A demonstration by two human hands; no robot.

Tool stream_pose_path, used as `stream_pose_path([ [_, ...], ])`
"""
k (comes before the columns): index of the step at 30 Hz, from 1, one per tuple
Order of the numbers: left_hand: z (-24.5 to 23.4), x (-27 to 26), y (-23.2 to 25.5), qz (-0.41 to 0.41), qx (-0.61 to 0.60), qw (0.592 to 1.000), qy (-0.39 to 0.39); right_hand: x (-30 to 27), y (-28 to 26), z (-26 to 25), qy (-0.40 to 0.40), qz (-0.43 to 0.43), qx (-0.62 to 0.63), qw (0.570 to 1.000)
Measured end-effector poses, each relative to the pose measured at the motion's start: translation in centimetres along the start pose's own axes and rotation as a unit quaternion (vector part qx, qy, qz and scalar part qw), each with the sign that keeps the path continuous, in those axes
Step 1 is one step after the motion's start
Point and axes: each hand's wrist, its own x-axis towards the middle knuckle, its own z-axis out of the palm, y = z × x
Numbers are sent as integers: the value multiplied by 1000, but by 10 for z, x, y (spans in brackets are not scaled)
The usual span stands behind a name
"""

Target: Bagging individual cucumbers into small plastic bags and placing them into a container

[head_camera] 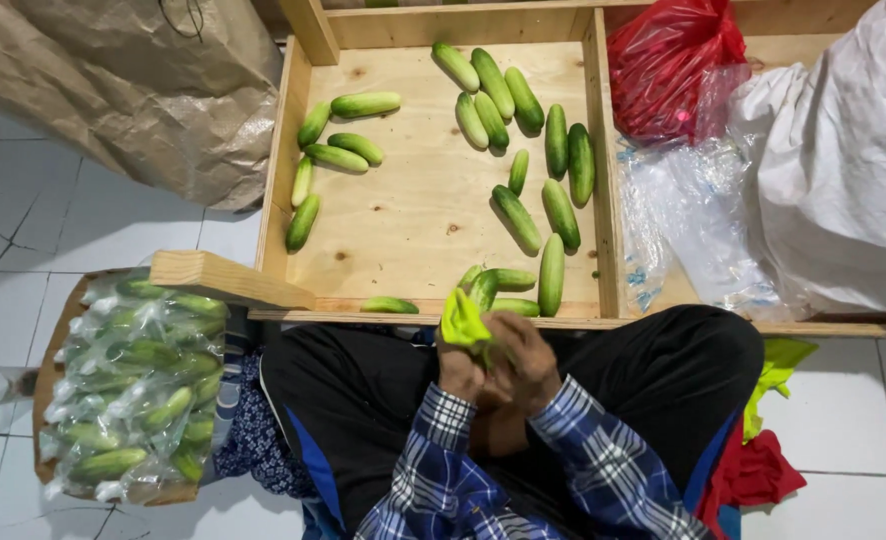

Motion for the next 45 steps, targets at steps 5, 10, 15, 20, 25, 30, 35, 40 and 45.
stream_pose_path([
  [5, 8, 0, -3, -5, 2, 1000, 6, 53, 4, -15, 76, 66, 2, 995],
  [10, -16, 14, -17, -1, 8, 1000, 14, 24, -11, -7, 57, 39, 17, 997],
  [15, -56, 33, -43, 15, 13, 999, 45, 11, 6, 1, 40, 21, -20, 999],
  [20, -20, 17, -24, 5, 33, 999, 17, 46, -1, -15, 57, 41, 10, 997],
  [25, -35, 26, -31, -1, 34, 999, 26, 16, -14, -3, 19, 29, 47, 998],
  [30, -26, 18, -21, -17, 34, 999, 20, 39, -2, -9, 52, 57, 8, 997],
  [35, 21, -6, 15, 11, 35, 998, 51, 29, -6, -8, 50, 47, 27, 997],
  [40, 21, -13, 21, 17, 19, 998, 58, 8, -7, 4, 16, 24, 24, 999],
  [45, 4, 0, 7, 15, 42, 999, 30, 39, 1, -8, 61, 70, -10, 996],
])
